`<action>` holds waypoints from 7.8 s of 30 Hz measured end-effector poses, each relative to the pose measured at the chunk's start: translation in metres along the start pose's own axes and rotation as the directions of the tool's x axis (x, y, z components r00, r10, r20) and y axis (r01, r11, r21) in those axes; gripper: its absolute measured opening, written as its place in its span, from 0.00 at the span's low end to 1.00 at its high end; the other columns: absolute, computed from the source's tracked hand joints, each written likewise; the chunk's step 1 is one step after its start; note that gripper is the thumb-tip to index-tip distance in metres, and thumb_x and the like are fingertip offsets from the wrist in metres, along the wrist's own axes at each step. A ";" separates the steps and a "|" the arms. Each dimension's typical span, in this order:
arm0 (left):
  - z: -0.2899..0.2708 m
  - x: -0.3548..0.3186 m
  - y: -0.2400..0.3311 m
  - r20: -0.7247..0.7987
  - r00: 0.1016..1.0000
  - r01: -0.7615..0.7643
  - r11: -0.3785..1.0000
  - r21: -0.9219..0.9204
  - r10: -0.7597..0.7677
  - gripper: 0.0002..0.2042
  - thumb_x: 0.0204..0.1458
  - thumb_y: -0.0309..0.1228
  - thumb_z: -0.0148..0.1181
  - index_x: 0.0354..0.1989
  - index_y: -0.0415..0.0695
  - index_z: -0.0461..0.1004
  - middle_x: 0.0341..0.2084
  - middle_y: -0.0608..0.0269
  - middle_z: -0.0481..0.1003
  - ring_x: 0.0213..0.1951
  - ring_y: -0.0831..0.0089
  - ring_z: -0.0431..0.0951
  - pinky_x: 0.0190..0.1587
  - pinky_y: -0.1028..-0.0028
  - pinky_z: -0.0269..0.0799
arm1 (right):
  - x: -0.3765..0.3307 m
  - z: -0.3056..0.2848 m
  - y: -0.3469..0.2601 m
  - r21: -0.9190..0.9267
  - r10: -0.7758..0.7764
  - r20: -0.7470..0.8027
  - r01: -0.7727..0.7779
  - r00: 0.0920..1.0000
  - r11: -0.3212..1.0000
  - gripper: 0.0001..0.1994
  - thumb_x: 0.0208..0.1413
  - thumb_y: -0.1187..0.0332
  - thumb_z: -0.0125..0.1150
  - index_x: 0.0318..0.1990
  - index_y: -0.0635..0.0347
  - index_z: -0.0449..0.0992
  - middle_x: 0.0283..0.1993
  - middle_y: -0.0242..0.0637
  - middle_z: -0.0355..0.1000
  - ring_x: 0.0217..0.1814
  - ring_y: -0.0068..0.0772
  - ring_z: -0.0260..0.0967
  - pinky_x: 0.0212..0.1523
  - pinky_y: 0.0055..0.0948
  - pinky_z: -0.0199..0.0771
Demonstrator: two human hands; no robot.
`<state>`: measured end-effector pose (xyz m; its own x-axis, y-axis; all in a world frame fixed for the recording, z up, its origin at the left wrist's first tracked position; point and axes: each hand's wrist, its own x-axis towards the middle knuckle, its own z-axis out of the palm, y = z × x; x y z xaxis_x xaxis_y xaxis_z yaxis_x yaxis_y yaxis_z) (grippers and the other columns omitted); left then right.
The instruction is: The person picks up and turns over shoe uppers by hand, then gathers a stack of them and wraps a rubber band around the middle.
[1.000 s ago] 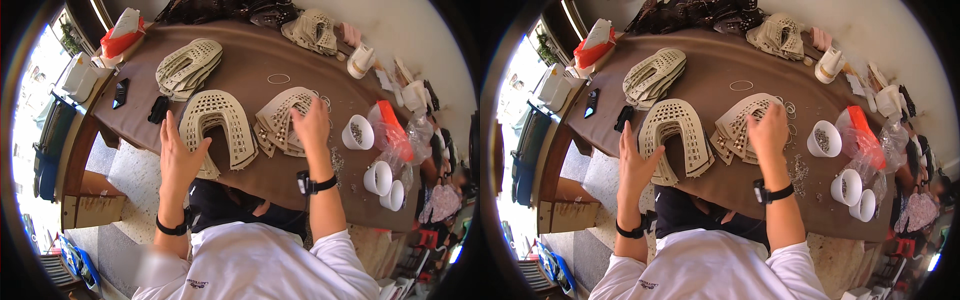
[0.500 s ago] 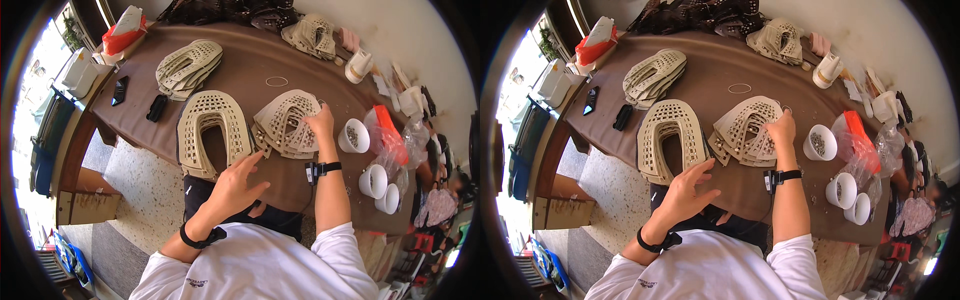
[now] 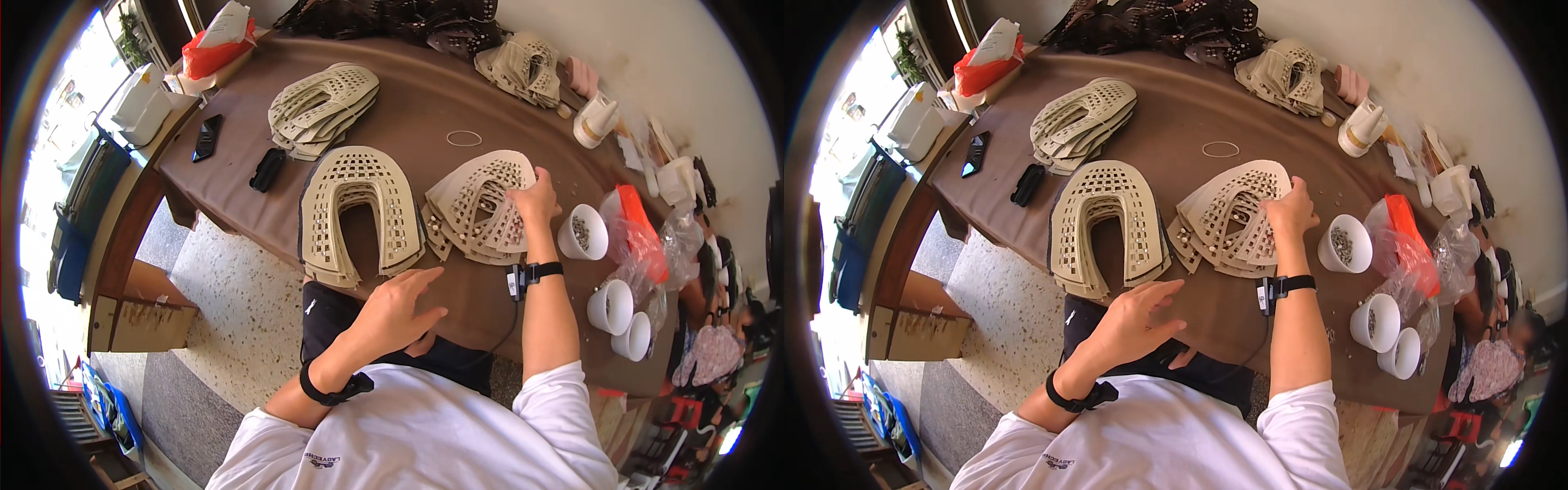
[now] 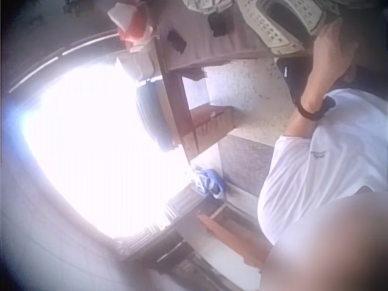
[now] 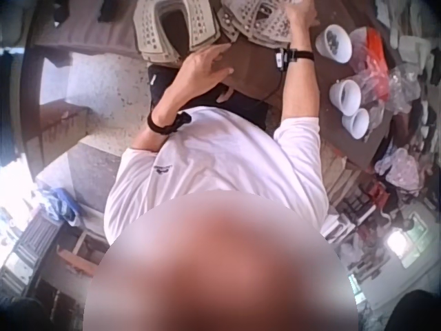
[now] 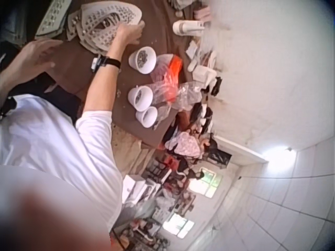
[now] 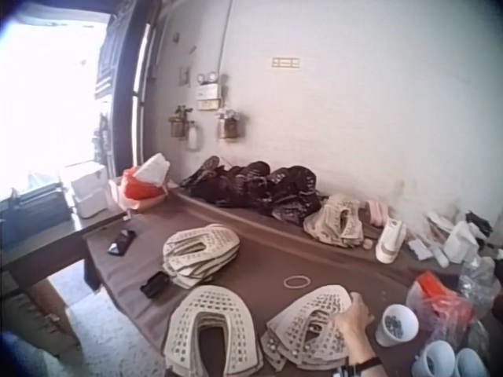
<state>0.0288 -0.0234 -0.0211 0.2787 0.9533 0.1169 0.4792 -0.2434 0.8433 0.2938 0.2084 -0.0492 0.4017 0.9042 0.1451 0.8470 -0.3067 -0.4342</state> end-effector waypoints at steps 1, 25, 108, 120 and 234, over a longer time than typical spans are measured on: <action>0.001 0.000 -0.001 -0.009 1.000 -0.015 1.000 -0.008 0.015 0.30 0.52 0.30 0.72 0.64 0.36 0.71 0.51 0.46 0.79 0.52 0.57 0.82 0.44 0.67 0.85 | 0.001 0.000 0.001 0.001 -0.003 0.001 0.003 1.000 1.000 0.43 0.40 0.62 0.81 0.67 0.52 0.69 0.59 0.41 0.79 0.62 0.45 0.76 0.65 0.56 0.59; 0.004 0.000 0.002 0.037 0.999 0.017 0.999 -0.034 -0.016 0.29 0.52 0.30 0.71 0.63 0.35 0.72 0.54 0.44 0.78 0.53 0.56 0.82 0.50 0.65 0.83 | 0.001 0.010 0.025 -0.131 -0.395 -0.243 0.374 0.886 0.918 0.10 0.48 0.67 0.72 0.38 0.61 0.83 0.42 0.45 0.80 0.45 0.53 0.78 0.47 0.49 0.78; -0.155 0.049 -0.079 -0.427 0.864 0.348 0.930 0.119 -0.269 0.37 0.47 0.37 0.73 0.65 0.31 0.68 0.54 0.33 0.75 0.52 0.41 0.79 0.58 0.59 0.75 | -0.112 0.009 -0.167 0.736 -0.448 0.374 0.034 0.812 0.676 0.28 0.56 0.69 0.71 0.63 0.69 0.70 0.56 0.53 0.76 0.55 0.41 0.77 0.54 0.35 0.78; -0.139 0.047 -0.060 -0.452 0.835 0.513 0.743 0.430 -0.315 0.45 0.45 0.49 0.74 0.68 0.32 0.64 0.55 0.35 0.75 0.62 0.46 0.73 0.64 0.60 0.70 | -0.132 0.018 -0.152 0.388 -0.599 0.058 0.535 0.798 0.750 0.25 0.51 0.60 0.76 0.54 0.63 0.77 0.47 0.48 0.81 0.49 0.52 0.79 0.50 0.44 0.79; -0.058 -0.029 0.013 0.365 0.929 0.364 -0.027 -0.931 -0.058 0.21 0.60 0.36 0.46 0.55 0.34 0.71 0.32 0.50 0.77 0.28 0.70 0.69 0.36 0.70 0.69 | -0.196 -0.092 -0.021 0.832 -0.708 0.485 -0.519 0.513 0.194 0.26 0.60 0.73 0.70 0.64 0.68 0.68 0.55 0.43 0.78 0.53 0.32 0.78 0.51 0.33 0.81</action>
<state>-0.0208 -0.0440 0.0170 0.5352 0.8345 -0.1315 -0.6862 0.5202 0.5085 0.2292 0.0099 0.0128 -0.5628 0.8251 -0.0493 -0.3335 -0.2813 -0.8998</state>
